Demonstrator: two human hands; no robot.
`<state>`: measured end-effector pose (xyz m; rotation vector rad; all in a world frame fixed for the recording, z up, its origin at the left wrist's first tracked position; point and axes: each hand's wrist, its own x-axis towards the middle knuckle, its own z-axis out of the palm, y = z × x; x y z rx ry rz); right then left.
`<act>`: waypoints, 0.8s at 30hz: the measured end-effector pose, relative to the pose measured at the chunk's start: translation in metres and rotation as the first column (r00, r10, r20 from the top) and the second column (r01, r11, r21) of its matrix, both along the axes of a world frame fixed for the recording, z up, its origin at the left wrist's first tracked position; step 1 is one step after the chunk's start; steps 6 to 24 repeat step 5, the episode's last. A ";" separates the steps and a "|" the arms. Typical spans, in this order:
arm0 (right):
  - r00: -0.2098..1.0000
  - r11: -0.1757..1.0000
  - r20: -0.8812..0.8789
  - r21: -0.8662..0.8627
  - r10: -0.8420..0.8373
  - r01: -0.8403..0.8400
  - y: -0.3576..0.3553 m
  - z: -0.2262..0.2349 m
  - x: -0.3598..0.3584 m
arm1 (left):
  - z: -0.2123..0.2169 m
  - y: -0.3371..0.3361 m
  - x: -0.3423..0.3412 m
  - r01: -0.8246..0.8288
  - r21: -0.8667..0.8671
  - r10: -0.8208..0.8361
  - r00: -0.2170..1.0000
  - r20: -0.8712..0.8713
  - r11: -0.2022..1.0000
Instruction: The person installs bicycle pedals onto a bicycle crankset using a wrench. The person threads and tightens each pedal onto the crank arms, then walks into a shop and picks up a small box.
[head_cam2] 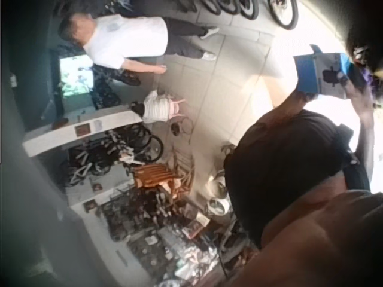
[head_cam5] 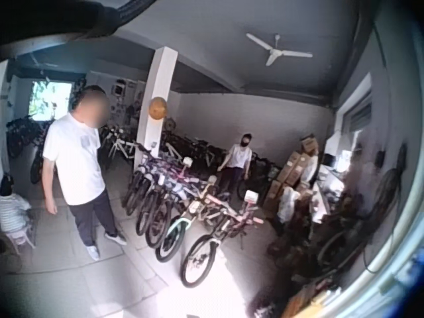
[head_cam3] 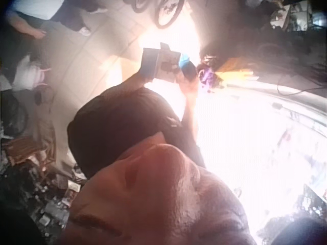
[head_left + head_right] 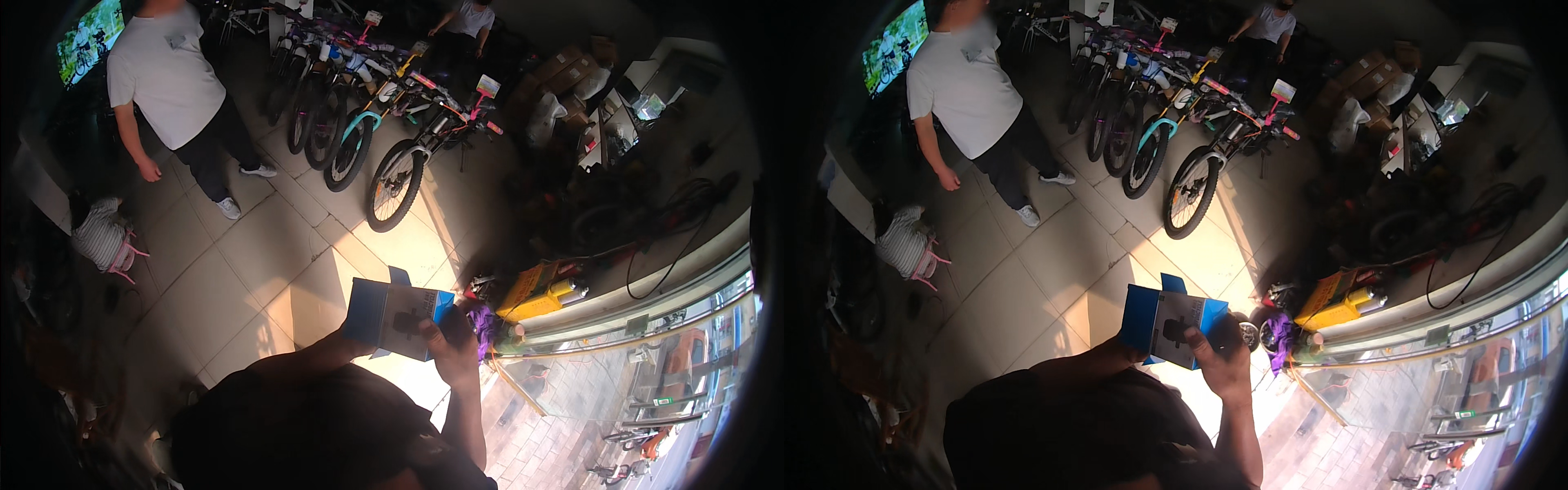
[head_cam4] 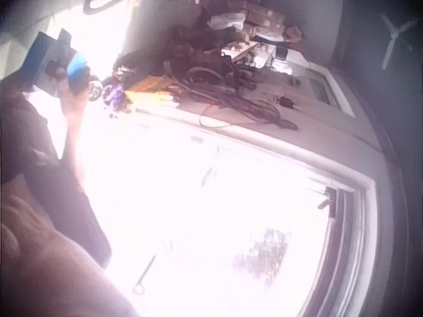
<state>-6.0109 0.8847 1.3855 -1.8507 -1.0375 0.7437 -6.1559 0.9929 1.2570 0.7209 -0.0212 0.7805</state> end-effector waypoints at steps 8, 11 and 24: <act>0.905 0.985 -0.424 0.169 0.029 0.047 0.021 -0.001 -0.033 | -0.049 0.038 -0.016 0.501 -0.315 -0.361 0.838 0.409 0.806; 0.905 0.985 -0.424 0.169 0.029 0.047 0.021 -0.001 -0.033 | -0.049 0.038 -0.016 0.501 -0.315 -0.361 0.838 0.409 0.806; 0.905 0.985 -0.424 0.169 0.029 0.047 0.021 -0.001 -0.033 | -0.049 0.038 -0.016 0.501 -0.315 -0.361 0.838 0.409 0.806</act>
